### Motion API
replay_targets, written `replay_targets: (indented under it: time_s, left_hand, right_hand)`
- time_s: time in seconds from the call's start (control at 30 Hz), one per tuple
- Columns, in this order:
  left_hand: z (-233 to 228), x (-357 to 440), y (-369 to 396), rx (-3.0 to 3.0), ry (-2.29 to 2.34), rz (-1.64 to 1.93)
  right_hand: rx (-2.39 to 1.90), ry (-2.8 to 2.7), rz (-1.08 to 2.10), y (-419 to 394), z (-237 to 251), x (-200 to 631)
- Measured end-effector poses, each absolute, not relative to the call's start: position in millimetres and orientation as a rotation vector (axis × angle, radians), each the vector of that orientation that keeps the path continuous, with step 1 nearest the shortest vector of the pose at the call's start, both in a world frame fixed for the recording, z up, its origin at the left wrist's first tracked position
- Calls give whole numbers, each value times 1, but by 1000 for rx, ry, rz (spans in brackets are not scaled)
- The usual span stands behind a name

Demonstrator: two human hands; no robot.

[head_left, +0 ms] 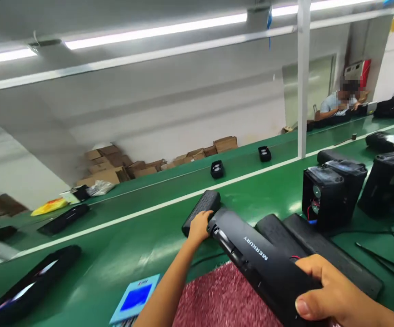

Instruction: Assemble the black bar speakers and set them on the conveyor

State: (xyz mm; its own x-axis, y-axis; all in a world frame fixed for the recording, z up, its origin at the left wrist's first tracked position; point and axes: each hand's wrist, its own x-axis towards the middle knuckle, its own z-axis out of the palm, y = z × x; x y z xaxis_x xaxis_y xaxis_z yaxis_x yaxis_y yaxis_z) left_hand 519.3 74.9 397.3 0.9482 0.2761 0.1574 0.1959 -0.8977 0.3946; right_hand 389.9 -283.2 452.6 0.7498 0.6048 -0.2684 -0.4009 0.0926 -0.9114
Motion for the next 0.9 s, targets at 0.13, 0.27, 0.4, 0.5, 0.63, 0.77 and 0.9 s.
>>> replay_targets:
  time_s: [0.13, 0.27, 0.4, 0.5, 0.63, 0.77, 0.9]
  left_hand:
    - [408, 445, 65, 2434, 409, 310]
    - [387, 347, 23, 2307, 457, 376]
    - [367, 284, -10, 2176, 342, 48]
    - [368, 271, -4, 2007, 276, -122]
    - [370, 273, 25, 1902, 288, -78]
    - [360, 273, 38, 1880, 313, 41]
    - [344, 270, 34, 1795, 247, 138]
  right_hand:
    - [-1306, -321, 923, -260, 424, 371]
    - [-1478, -656, 834, -227, 381, 339]
    - [-1682, -947, 857, -190, 335, 291]
    - [-1710, -1125, 864, -180, 329, 267]
    - [-1562, -1683, 579, -196, 364, 287]
    - [-1687, -2068, -32, -197, 382, 335]
    - [-1804, -2246, -271, -175, 356, 353]
